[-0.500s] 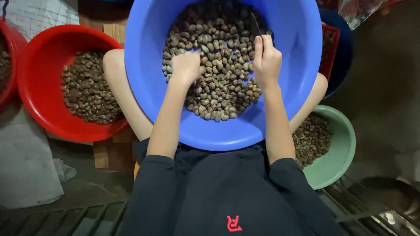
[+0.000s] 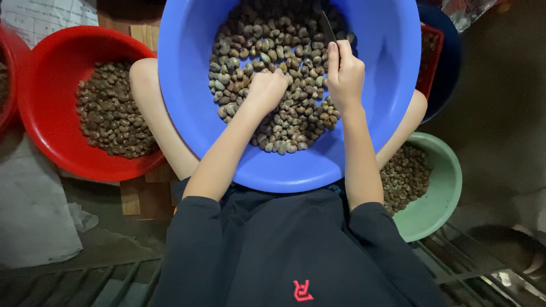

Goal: Peeling or deshelling nuts manually using a small knife

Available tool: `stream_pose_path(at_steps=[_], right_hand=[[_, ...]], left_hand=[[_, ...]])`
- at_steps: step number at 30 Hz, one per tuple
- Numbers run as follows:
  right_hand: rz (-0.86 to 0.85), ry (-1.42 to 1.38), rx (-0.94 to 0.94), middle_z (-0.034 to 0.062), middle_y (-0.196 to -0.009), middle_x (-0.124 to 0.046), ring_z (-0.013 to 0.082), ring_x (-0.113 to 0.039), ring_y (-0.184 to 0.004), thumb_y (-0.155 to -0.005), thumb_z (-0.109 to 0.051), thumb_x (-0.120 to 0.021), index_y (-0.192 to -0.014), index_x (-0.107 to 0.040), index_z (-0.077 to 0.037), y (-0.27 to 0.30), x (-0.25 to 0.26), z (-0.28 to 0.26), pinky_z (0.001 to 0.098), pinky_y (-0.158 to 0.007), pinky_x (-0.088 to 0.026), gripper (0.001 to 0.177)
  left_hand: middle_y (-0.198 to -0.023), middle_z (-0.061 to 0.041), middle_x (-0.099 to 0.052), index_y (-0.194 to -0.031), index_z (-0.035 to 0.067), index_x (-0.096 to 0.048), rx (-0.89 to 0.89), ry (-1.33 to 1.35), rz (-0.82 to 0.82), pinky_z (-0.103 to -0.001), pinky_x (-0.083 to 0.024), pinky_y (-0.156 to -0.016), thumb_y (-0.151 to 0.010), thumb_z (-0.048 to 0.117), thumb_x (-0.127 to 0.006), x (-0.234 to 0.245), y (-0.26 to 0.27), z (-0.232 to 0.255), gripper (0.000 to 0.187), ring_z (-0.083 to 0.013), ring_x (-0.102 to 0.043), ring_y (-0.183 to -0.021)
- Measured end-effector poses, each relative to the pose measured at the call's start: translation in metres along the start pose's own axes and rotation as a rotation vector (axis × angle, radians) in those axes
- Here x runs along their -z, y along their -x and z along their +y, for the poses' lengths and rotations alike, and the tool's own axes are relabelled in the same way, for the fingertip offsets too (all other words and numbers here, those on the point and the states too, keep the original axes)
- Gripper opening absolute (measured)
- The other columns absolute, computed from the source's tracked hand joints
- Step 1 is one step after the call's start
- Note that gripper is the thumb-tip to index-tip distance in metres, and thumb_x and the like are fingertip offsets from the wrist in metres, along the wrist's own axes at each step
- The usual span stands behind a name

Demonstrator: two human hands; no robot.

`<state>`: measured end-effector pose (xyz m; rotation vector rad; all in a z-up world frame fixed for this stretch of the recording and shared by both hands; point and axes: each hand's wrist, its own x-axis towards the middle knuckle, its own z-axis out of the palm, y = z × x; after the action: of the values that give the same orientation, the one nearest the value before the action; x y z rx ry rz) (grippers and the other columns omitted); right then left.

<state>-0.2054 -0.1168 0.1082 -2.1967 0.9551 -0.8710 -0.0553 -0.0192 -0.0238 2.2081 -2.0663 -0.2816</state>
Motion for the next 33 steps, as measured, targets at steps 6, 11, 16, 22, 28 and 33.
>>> stream_pose_path(at_steps=[6, 11, 16, 22, 28, 33], right_hand=[[-0.012, 0.020, -0.016, 0.0030, -0.064, -0.058, 0.0148, -0.046, -0.050, -0.110, -0.012, -0.054, -0.100, -0.063, -0.002, 0.002, -0.001, 0.001, 0.0314, -0.049, -0.038, 0.017], [-0.022, 0.060, 0.018, 0.0065, -0.066, -0.063, 0.0195, -0.051, -0.050, -0.108, -0.012, -0.056, -0.099, -0.063, -0.002, 0.004, -0.006, 0.007, 0.0342, -0.050, -0.042, 0.015], [-0.054, 0.054, 0.002, 0.0047, -0.065, -0.064, 0.0198, -0.054, -0.049, -0.107, -0.014, -0.056, -0.099, -0.065, -0.004, 0.006, -0.013, 0.012, 0.0345, -0.049, -0.042, 0.016], [-0.177, -0.482, -0.445, -0.0053, -0.070, -0.056, 0.0041, -0.046, -0.057, -0.103, -0.027, -0.061, -0.106, -0.063, -0.009, 0.007, -0.015, 0.012, 0.0203, -0.050, -0.035, 0.018], [-0.226, -0.966, -0.463, -0.0046, -0.063, -0.043, 0.0032, -0.045, -0.042, -0.099, -0.007, -0.073, -0.108, -0.063, -0.008, 0.007, -0.024, -0.003, 0.0180, -0.035, -0.029, 0.014], [-0.217, -1.206, -0.541, 0.0003, -0.074, -0.053, 0.0016, -0.040, -0.038, -0.103, -0.017, -0.066, -0.118, -0.064, -0.005, 0.010, -0.024, 0.010, 0.0169, -0.035, -0.026, 0.020]], left_hand=[[-0.078, -0.010, -0.071, -0.086, 0.008, -0.069, -0.016, -0.126, 0.183, -0.037, -0.055, -0.053, -0.082, 0.011, -0.063, -0.046, 0.000, 0.001, 0.008, -0.0254, -0.067, -0.055], [-0.071, -0.009, -0.074, -0.077, 0.012, -0.073, 0.002, -0.106, 0.123, -0.040, -0.055, -0.064, -0.082, 0.014, -0.063, -0.045, -0.004, -0.002, 0.012, -0.0275, -0.069, -0.058], [-0.071, -0.011, -0.074, -0.073, 0.011, -0.073, -0.024, -0.067, 0.094, -0.043, -0.056, -0.074, -0.077, 0.012, -0.065, -0.025, -0.006, -0.004, 0.009, -0.0331, -0.069, -0.060], [-0.094, -0.002, -0.067, -0.102, 0.014, -0.068, -0.040, 0.442, 0.358, -0.038, -0.052, -0.059, -0.080, 0.032, -0.078, 0.107, 0.012, -0.003, 0.030, -0.0248, -0.064, -0.067], [-0.085, 0.001, -0.071, -0.112, 0.022, -0.068, -0.034, 0.881, 0.435, -0.033, -0.057, -0.067, -0.086, 0.023, -0.080, 0.111, 0.014, -0.008, 0.029, -0.0191, -0.072, -0.076], [-0.089, -0.005, -0.068, -0.116, 0.012, -0.075, -0.173, 1.177, 0.571, -0.026, -0.055, -0.065, -0.095, 0.013, -0.078, 0.110, 0.003, 0.004, 0.022, -0.0186, -0.069, -0.078]])
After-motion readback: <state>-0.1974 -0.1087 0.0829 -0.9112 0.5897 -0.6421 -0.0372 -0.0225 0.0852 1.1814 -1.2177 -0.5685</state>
